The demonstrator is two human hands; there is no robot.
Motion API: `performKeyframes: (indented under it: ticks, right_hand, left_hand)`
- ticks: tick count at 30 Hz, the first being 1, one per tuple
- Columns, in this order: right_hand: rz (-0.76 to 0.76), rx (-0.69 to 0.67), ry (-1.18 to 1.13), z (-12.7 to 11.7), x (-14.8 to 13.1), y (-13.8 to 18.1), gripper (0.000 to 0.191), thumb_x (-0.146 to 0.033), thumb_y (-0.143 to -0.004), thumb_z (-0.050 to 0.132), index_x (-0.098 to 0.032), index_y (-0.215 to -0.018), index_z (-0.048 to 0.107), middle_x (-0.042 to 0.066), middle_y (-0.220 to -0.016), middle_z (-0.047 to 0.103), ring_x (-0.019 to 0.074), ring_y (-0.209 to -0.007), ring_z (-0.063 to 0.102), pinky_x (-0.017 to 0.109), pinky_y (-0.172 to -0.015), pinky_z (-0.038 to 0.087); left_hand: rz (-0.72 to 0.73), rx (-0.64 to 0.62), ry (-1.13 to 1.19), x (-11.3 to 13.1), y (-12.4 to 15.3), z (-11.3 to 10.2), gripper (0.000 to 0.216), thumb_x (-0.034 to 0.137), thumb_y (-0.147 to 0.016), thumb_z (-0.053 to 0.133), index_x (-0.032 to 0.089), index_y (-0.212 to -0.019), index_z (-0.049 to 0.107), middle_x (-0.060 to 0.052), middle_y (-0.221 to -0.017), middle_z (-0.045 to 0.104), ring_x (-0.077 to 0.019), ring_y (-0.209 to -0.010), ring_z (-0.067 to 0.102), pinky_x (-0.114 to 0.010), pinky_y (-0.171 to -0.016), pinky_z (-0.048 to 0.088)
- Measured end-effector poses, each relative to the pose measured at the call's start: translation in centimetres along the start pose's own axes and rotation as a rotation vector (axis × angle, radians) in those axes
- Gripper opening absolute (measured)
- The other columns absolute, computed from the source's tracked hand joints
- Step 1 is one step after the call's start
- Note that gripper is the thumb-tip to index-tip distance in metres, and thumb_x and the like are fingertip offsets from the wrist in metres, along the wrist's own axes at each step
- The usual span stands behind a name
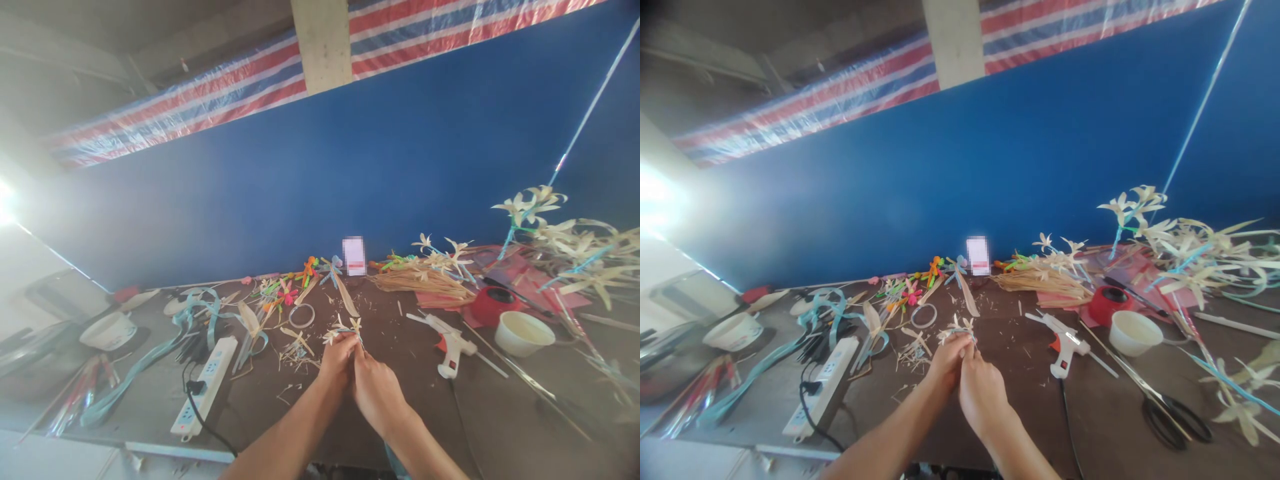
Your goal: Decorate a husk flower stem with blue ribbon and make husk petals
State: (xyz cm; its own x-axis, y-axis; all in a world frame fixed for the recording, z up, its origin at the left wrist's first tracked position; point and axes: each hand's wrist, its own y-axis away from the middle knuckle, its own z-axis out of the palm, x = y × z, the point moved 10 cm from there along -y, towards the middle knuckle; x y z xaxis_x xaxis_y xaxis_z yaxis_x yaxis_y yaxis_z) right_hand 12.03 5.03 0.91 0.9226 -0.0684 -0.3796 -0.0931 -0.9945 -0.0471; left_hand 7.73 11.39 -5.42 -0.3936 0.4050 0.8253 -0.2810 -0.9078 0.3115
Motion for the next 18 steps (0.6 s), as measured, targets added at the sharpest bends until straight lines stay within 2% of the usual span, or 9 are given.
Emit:
performKeyframes:
  ticks: [3, 8, 11, 18]
  right_hand:
    - [0.017, -0.043, -0.004, 0.5, 0.1, 0.0, 0.050, -0.001, -0.074, 0.031, -0.009, -0.124, 0.033, 0.015, -0.084, 0.064, 0.0230, -0.070, 0.062, 0.029, -0.059, 0.042]
    - [-0.010, -0.092, -0.010, 1.8, -0.2, 0.4, 0.062, -0.001, -0.070, 0.036, -0.006, -0.130, 0.022, 0.013, -0.074, 0.065, 0.0239, -0.069, 0.063, 0.029, -0.058, 0.042]
    - [-0.012, -0.116, 0.066, 3.0, -0.1, 0.9, 0.068, 0.002, -0.066, 0.037, -0.003, -0.131, 0.016, 0.012, -0.070, 0.065, 0.0225, -0.065, 0.063, 0.027, -0.056, 0.042]
    - [-0.127, 0.027, 0.281, 3.7, -0.9, 2.1, 0.064, -0.001, -0.070, 0.038, -0.002, -0.131, 0.018, 0.014, -0.072, 0.061, 0.0216, -0.058, 0.060, 0.029, -0.050, 0.045]
  left_hand:
    - [-0.043, -0.010, 0.020, -0.6, 0.1, 0.0, 0.015, 0.018, -0.052, 0.067, 0.014, -0.062, 0.057, 0.001, -0.053, 0.054, -0.0105, -0.048, 0.049, -0.025, -0.054, 0.036]
    - [-0.087, 0.085, 0.039, -0.9, 0.4, -1.1, 0.019, 0.018, -0.051, 0.072, 0.013, -0.065, 0.060, -0.001, -0.063, 0.058, -0.0094, -0.057, 0.052, -0.022, -0.057, 0.037]
    - [-0.142, 0.132, 0.105, -1.0, 1.0, -1.5, 0.020, 0.017, -0.050, 0.073, 0.014, -0.065, 0.059, 0.001, -0.065, 0.058, -0.0094, -0.062, 0.053, -0.022, -0.059, 0.037]
    - [-0.229, 0.179, 0.168, -0.6, 2.3, -1.5, 0.022, 0.018, -0.054, 0.072, 0.017, -0.071, 0.057, 0.002, -0.068, 0.059, -0.0106, -0.062, 0.053, -0.023, -0.055, 0.035]
